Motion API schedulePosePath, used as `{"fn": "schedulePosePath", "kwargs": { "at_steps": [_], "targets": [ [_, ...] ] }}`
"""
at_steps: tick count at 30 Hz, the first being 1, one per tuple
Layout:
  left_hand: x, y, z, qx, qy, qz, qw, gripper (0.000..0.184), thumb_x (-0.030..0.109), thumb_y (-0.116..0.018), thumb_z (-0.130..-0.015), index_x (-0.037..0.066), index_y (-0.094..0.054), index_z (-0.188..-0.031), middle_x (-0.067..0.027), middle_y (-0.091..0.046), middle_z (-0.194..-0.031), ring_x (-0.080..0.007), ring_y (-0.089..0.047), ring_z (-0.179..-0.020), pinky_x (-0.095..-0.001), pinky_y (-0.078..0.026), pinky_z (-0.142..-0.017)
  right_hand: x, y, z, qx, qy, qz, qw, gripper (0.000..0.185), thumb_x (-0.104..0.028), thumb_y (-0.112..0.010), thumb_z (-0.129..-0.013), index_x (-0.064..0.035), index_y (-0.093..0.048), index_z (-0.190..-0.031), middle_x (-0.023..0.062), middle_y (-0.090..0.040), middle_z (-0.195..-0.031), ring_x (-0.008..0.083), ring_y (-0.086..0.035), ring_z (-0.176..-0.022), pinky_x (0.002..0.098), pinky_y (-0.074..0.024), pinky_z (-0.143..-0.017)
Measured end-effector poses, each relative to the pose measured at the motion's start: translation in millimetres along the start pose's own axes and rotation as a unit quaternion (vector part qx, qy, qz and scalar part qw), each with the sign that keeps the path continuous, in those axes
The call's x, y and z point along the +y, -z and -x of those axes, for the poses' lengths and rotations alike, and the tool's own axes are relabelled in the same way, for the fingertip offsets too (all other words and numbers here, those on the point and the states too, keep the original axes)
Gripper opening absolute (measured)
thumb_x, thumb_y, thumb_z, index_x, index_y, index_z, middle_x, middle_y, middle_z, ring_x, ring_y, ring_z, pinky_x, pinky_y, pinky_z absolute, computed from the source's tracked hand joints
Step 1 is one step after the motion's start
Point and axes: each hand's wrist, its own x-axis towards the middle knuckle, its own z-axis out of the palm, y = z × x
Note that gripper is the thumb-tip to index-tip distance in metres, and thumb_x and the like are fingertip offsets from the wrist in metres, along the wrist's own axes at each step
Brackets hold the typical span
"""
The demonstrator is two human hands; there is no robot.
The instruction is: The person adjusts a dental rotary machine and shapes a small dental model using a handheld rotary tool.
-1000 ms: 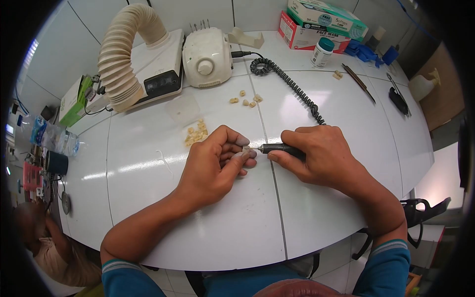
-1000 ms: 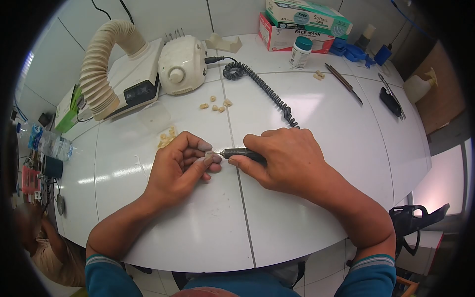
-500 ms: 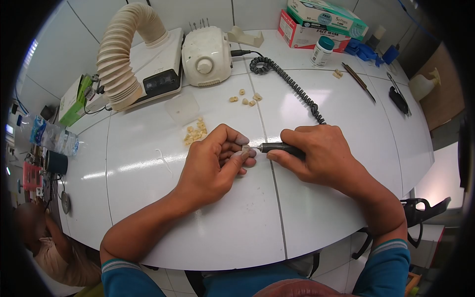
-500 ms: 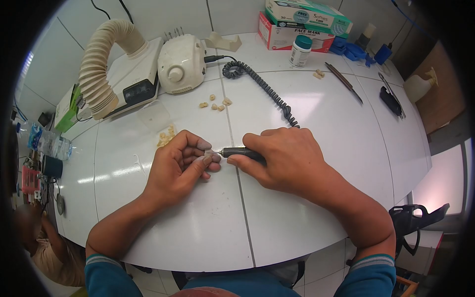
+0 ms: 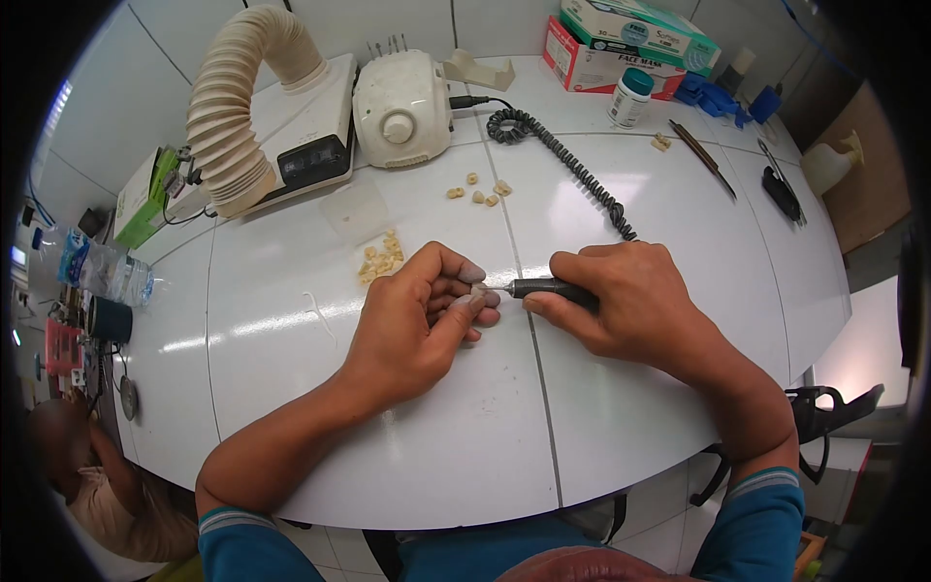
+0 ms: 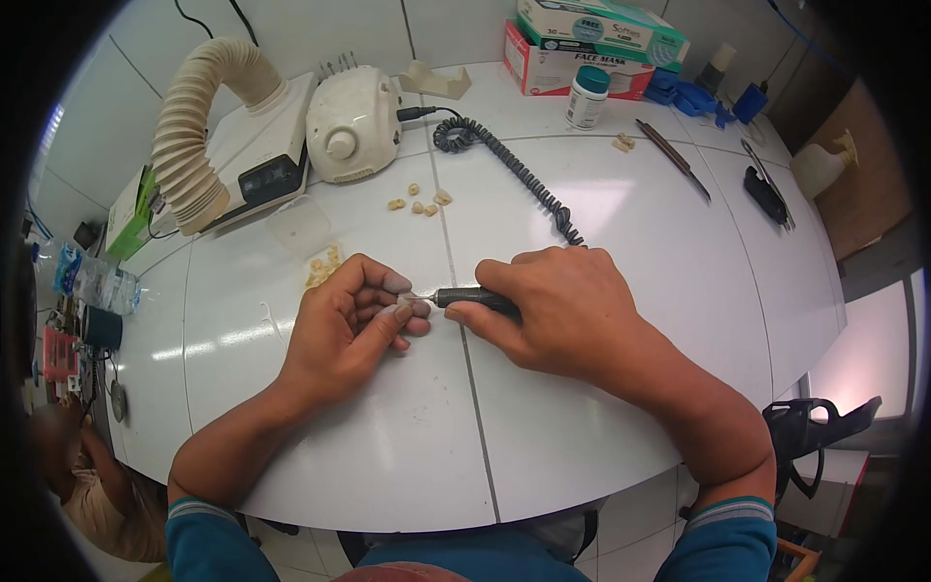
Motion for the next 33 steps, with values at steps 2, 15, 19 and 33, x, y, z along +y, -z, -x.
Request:
{"fn": "schedulePosePath", "kwargs": {
  "at_steps": [2, 15, 19, 33],
  "targets": [
    [0.1, -0.5, -0.2, 0.0, 0.001, 0.002, 1.0, 0.019, 0.002, -0.063, -0.113, -0.002, -0.056, -0.13, -0.0175, -0.078, -0.118, -0.0185, -0.08, -0.109, -0.0278, -0.064, -0.084, 1.1, -0.7, 1.2, 0.008, 0.005, -0.001, 1.0, 0.048, -0.055, -0.071, -0.105, -0.0092, -0.077, -0.091, 0.012, -0.073, -0.071, 0.0343, -0.072, -0.065, 0.0491, -0.051, -0.06],
    [1.6, -0.1, -0.5, -0.003, 0.004, -0.002, 1.0, 0.019, 0.002, -0.064, -0.113, -0.003, -0.057, -0.13, -0.0172, -0.078, -0.118, -0.0181, -0.08, -0.109, -0.0275, -0.065, -0.084, -0.1, -2.3, 0.1, 0.004, 0.0, 0.002, 1.0, 0.049, -0.056, -0.071, -0.105, -0.0094, -0.076, -0.09, 0.0108, -0.071, -0.069, 0.0331, -0.071, -0.063, 0.0488, -0.0498, -0.058],
    [1.7, -0.2, -0.5, -0.006, 0.0, -0.003, 1.0, 0.019, 0.002, -0.065, -0.113, -0.003, -0.057, -0.13, -0.0169, -0.078, -0.118, -0.0181, -0.08, -0.109, -0.0273, -0.064, -0.084, 1.8, -0.5, 0.5, 0.001, 0.004, 0.001, 1.0, 0.048, -0.055, -0.072, -0.105, -0.0096, -0.076, -0.09, 0.0105, -0.071, -0.069, 0.0329, -0.071, -0.064, 0.0483, -0.0501, -0.059],
    [0.7, -0.3, -0.9, -0.002, -0.001, -0.003, 1.0, 0.019, 0.002, -0.065, -0.113, -0.003, -0.057, -0.129, -0.0173, -0.078, -0.117, -0.0182, -0.08, -0.108, -0.0272, -0.064, -0.083, 0.3, 1.4, -0.1, -0.014, -0.007, 0.003, 1.0, 0.048, -0.055, -0.071, -0.106, -0.0096, -0.077, -0.091, 0.0109, -0.071, -0.067, 0.034, -0.071, -0.063, 0.048, -0.0506, -0.059]
  ]
}}
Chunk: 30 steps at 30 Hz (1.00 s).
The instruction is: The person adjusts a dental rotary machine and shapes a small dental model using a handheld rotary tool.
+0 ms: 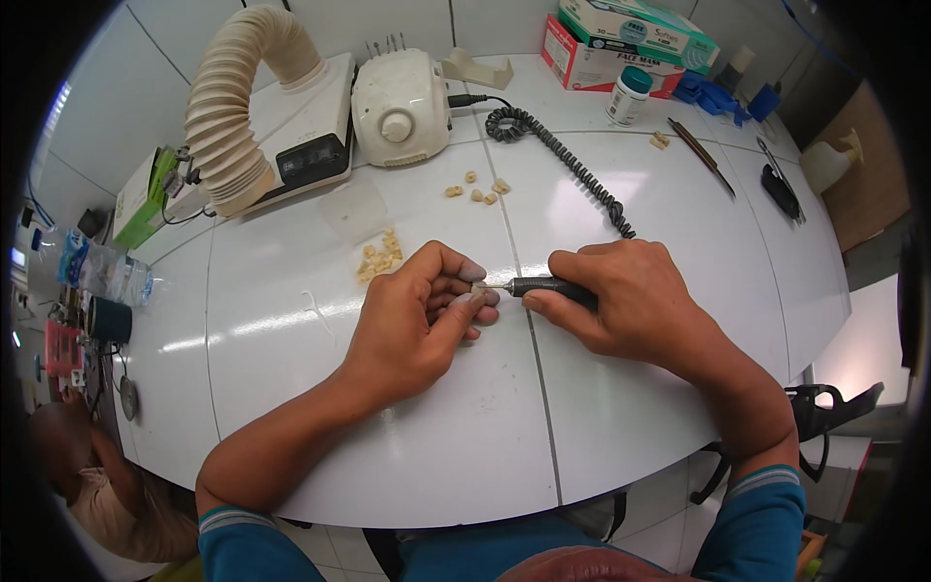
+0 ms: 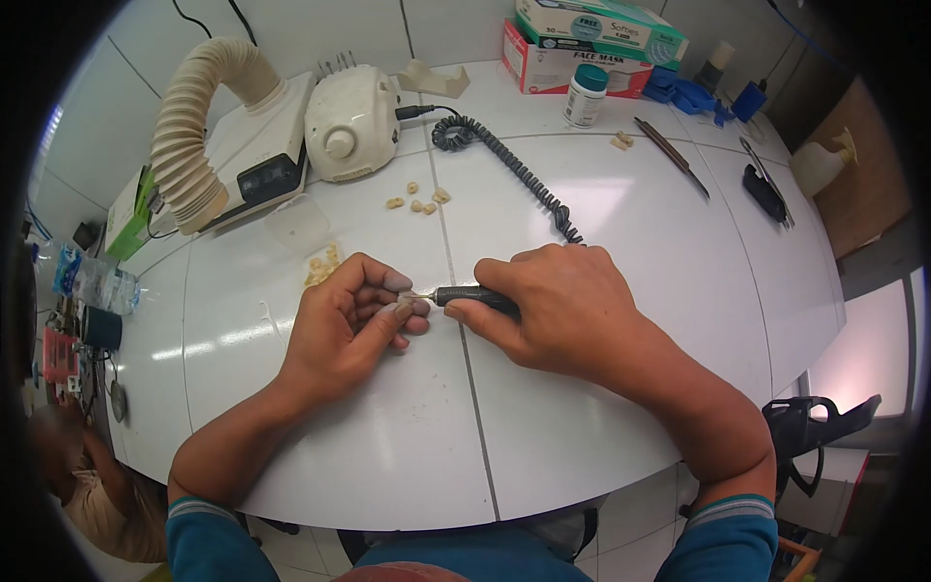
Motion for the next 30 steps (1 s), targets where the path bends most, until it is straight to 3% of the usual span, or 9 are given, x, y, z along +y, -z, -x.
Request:
{"fn": "schedulePosePath", "kwargs": {
  "at_steps": [30],
  "targets": [
    [-0.8, 0.1, 0.0, -0.004, 0.002, -0.003, 1.0, 0.02, 0.002, -0.064, -0.113, -0.003, -0.057, -0.131, -0.017, -0.078, -0.118, -0.0178, -0.079, -0.108, -0.0275, -0.064, -0.084, -0.9, 1.4, -1.0, -0.008, -0.008, -0.007, 1.0, 0.049, -0.056, -0.071, -0.105, -0.0096, -0.078, -0.092, 0.0123, -0.073, -0.069, 0.0351, -0.072, -0.065, 0.0492, -0.0518, -0.06]
  ]
}}
